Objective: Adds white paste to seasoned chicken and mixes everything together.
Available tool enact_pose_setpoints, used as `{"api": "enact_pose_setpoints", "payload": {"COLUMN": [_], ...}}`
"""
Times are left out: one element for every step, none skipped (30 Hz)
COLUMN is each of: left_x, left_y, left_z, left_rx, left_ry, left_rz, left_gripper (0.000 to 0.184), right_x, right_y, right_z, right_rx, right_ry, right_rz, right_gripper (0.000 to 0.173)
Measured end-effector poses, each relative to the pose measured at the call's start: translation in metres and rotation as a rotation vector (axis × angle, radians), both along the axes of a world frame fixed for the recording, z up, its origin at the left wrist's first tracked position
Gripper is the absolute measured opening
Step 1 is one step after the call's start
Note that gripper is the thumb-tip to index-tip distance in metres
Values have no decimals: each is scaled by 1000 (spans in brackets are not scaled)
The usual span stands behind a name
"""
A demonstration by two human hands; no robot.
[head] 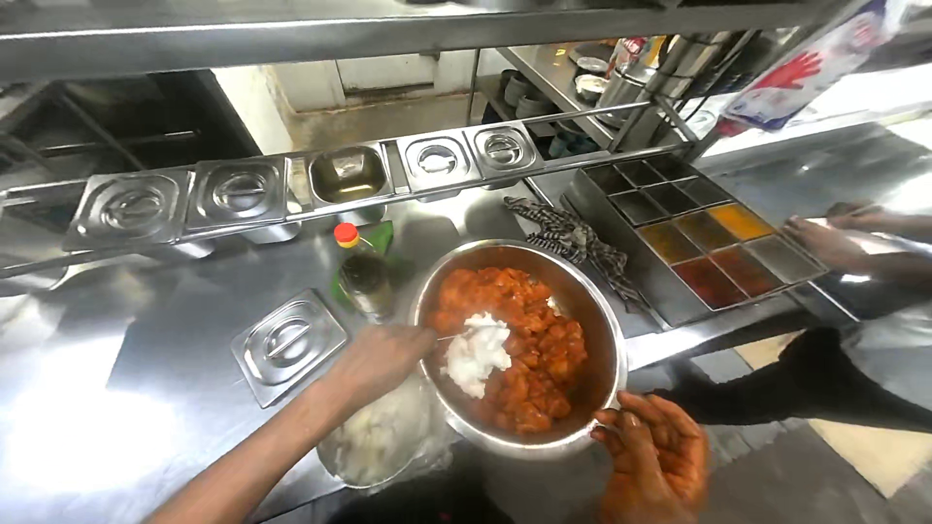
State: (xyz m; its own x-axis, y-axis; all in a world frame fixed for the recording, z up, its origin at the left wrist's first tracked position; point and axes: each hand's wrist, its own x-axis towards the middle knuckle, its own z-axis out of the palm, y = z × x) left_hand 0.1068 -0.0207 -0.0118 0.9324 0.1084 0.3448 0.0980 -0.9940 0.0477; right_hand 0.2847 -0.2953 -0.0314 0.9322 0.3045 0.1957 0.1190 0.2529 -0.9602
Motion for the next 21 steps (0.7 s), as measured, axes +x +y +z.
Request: {"api": "enact_pose_setpoints", "payload": {"left_x": [-1, -2, -3, -5, -6, -7, -9, -10, -10, -10, -10, -11, -11, -11, -12, -13, -13, -14, -15, -15, -16], "left_y": [-2, -4, -6, -8, -10, -13, -15, -17, -18, -20, -22, -24, -25, -26, -26, -26, -26, -26, -27, -27, -28], "left_z": [-1, -5, -7, -8, -7, -6, -7, -8, -8, -8, -7, -6, -6, -6, -7, -7, -6, -3, 0, 3, 6], "left_rx": [18, 28, 31, 34, 40, 45, 46, 43, 42, 42, 41, 38, 36, 37, 43, 46, 47, 46, 43, 39, 25], "left_ry": [-4, -11, -27, -48, -63, -67, -67, -68, -75, -88, -100, -107, -106, -97, -86, -84, -93, -111, -129, -145, -153], "left_rz": [-15, -25, -24, -12, 3, 20, 34, 47, 57, 56, 58, 64, 68, 70, 71, 74, 80, 88, 96, 104, 112], "left_gripper": [17, 18, 18, 19, 19, 19, 19, 19, 19, 20, 20, 19, 19, 19, 19, 19, 19, 20, 19, 18, 18], "right_x": [0, 1, 1, 3, 3, 2, 1, 0, 0, -1, -2, -3, -4, -5, -6, -6, -5, -5, -5, -7, -8], "right_y": [-5, -9, -14, -17, -20, -23, -26, -28, -28, -28, -29, -29, -29, -28, -28, -28, -28, -28, -29, -29, -29], "right_z": [-1, -1, -3, -4, -5, -6, -6, -6, -6, -5, -5, -4, -4, -3, -3, -3, -3, -4, -5, -6, -6], "right_rx": [-1, 2, 6, 6, -2, -12, -25, -33, -38, -38, -38, -36, -34, -31, -33, -32, -29, -26, -28, -32, -36], "right_ry": [5, 16, 24, 28, 32, 42, 53, 63, 70, 73, 74, 76, 78, 80, 79, 71, 56, 43, 39, 45, 52], "right_rz": [-3, -3, -3, -3, -8, -16, -29, -39, -42, -43, -39, -35, -35, -36, -33, -29, -22, -15, -12, -13, -14], "right_gripper": [33, 33, 33, 33, 33, 33, 33, 32, 32, 32, 32, 32, 32, 32, 32, 32, 32, 32, 32, 33, 33]}}
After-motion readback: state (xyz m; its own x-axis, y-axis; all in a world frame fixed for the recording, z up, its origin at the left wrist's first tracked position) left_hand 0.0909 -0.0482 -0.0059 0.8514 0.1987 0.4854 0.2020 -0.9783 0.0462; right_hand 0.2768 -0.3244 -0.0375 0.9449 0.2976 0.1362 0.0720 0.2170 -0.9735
